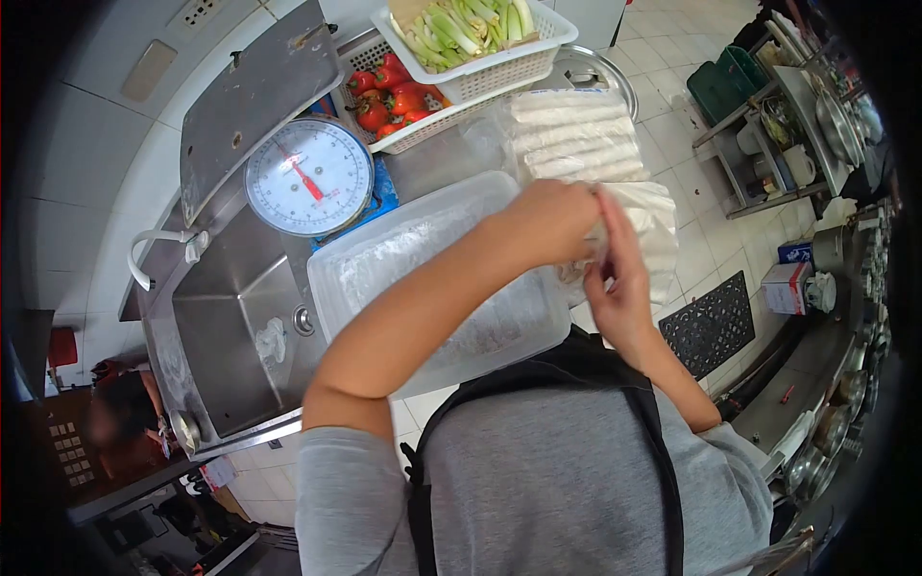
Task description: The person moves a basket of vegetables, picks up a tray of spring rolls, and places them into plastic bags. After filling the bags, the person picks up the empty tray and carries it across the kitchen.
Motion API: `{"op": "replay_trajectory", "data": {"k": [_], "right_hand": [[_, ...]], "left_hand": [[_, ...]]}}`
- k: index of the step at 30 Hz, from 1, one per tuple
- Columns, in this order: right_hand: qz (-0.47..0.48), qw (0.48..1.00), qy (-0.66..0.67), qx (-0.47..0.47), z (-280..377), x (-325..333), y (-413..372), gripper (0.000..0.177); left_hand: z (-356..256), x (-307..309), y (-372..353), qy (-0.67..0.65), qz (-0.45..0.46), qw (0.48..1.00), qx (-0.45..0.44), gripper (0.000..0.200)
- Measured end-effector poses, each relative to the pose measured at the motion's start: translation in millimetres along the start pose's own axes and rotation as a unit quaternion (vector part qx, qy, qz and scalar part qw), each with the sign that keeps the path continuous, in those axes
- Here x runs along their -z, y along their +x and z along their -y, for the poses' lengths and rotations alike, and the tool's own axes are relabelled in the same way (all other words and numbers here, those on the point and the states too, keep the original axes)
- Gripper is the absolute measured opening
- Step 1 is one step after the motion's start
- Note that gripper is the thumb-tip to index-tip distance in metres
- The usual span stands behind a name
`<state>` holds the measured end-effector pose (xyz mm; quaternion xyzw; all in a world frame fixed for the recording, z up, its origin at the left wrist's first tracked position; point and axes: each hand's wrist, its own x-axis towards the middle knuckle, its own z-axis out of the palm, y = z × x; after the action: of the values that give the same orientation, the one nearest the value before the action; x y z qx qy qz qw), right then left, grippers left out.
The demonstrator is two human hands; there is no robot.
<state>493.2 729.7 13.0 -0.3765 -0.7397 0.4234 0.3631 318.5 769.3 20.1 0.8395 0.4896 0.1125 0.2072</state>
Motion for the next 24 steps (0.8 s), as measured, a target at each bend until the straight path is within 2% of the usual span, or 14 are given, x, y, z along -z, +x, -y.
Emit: {"op": "replay_trajectory", "data": {"k": [3,6,7,9,12,14,17,20,21,24], "right_hand": [[-0.014,0.999,0.043,0.014,-7,8,7,0.083],[0.005,0.999,0.04,-0.005,-5,9,4,0.082],[-0.002,0.999,0.049,-0.008,-5,8,3,0.081],[-0.016,0.998,0.063,-0.009,-6,5,5,0.08],[-0.026,0.997,0.068,0.007,-11,-2,7,0.078],[-0.019,0.998,0.061,0.01,-9,-7,8,0.077],[-0.015,0.997,0.072,0.002,-8,-4,8,0.076],[-0.006,0.996,0.084,-0.012,-8,-4,8,0.073],[-0.002,0.996,0.085,-0.016,-8,-4,8,0.071],[0.019,1.0,-0.024,-0.003,-9,-2,12,0.061]], "left_hand": [[4,-4,7,-0.121,-0.064,0.99,-0.021,0.046],[20,6,-39,-0.175,-0.119,0.977,0.031,0.044],[24,6,-55,-0.202,-0.166,0.962,0.078,0.045],[31,-7,-82,-0.252,-0.26,0.917,0.167,0.048],[0,-86,-72,-0.314,-0.467,0.787,0.253,0.06],[-35,-111,-44,-0.298,-0.421,0.828,0.22,0.064],[-21,-80,-37,-0.361,-0.343,0.852,0.159,0.06],[-1,-69,-60,-0.35,-0.314,0.871,0.145,0.053],[2,-71,-63,-0.27,-0.344,0.885,0.161,0.054],[-10,-71,-60,-0.368,-0.294,0.851,0.233,0.05]]}}
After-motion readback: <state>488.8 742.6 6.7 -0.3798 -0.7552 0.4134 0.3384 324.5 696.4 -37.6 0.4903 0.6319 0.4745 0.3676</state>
